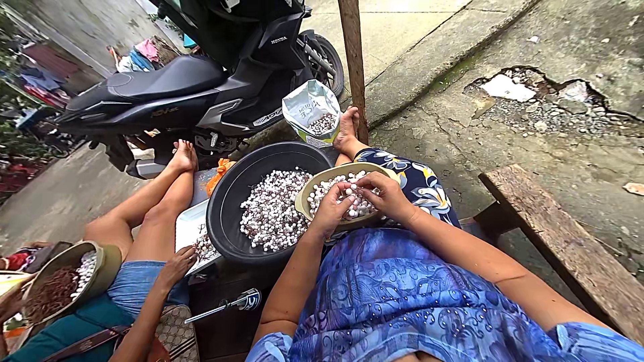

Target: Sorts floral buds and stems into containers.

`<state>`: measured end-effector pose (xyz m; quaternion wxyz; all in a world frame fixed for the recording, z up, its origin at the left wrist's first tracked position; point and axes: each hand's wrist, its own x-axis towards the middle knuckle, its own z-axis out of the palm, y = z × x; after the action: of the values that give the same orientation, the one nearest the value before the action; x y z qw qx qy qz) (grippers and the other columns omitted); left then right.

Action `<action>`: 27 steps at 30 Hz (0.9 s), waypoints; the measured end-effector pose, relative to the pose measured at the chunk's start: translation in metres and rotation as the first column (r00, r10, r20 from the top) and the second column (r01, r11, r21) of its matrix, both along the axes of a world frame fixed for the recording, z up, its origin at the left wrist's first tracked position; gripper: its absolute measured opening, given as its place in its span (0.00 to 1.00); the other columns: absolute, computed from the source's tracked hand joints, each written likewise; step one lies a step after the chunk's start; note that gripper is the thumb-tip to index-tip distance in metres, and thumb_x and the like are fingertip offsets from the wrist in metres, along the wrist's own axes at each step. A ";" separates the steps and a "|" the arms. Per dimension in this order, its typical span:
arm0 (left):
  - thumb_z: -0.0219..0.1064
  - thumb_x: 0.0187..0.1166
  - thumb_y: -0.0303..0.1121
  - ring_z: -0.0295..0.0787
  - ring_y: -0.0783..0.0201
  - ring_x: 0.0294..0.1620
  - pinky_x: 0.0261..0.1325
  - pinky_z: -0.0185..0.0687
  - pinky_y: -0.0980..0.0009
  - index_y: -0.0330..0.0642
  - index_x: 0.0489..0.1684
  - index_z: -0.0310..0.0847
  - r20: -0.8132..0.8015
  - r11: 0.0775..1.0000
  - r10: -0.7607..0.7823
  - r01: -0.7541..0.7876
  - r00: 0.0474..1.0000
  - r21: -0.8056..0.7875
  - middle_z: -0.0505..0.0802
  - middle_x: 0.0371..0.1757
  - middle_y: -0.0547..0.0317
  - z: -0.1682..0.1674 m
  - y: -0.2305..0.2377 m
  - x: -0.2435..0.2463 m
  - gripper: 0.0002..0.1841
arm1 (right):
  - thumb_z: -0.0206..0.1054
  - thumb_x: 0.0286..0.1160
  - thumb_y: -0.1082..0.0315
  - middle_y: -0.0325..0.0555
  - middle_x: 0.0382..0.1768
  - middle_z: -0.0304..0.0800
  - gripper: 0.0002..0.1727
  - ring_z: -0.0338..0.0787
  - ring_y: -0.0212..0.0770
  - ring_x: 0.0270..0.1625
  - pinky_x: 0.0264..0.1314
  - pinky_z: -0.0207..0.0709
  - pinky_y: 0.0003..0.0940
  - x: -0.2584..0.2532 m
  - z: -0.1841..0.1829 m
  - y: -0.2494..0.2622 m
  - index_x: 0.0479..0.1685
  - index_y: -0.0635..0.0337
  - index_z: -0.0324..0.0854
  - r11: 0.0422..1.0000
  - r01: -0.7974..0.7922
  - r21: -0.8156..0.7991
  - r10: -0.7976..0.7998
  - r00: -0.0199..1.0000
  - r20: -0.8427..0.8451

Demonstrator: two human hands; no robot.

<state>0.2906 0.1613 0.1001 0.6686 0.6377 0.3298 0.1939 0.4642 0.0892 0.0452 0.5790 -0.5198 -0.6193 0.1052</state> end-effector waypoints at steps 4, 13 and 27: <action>0.61 0.84 0.23 0.88 0.68 0.31 0.31 0.86 0.74 0.36 0.64 0.74 0.031 0.999 0.043 -0.044 0.999 0.026 0.89 0.45 0.55 -0.006 0.003 0.000 0.13 | 0.70 0.75 0.73 0.51 0.43 0.91 0.08 0.92 0.37 0.44 0.54 0.88 0.31 -0.001 -0.003 0.000 0.46 0.68 0.89 1.000 0.014 0.015 -0.014 1.000 -0.023; 0.63 0.83 0.22 0.88 0.69 0.32 0.34 0.87 0.74 0.34 0.61 0.75 0.068 0.995 0.079 -0.083 0.995 0.053 0.89 0.45 0.55 -0.007 0.005 -0.004 0.12 | 0.71 0.75 0.73 0.53 0.47 0.92 0.10 0.92 0.36 0.45 0.55 0.87 0.31 -0.001 -0.003 0.002 0.50 0.68 0.89 0.997 -0.071 0.003 0.071 0.996 -0.052; 0.61 0.85 0.23 0.88 0.67 0.31 0.31 0.86 0.74 0.36 0.64 0.74 0.112 0.982 0.176 -0.182 0.978 0.044 0.87 0.44 0.54 0.002 0.010 -0.008 0.13 | 0.67 0.78 0.71 0.53 0.64 0.90 0.16 0.85 0.57 0.69 0.74 0.71 0.62 0.004 0.000 0.002 0.61 0.53 0.91 0.927 -0.002 -0.374 0.110 0.957 0.268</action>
<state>0.2827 0.1712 0.1025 0.6478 0.6118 0.3440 0.2962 0.4685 0.0916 0.0454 0.3726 -0.6111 -0.6796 0.1609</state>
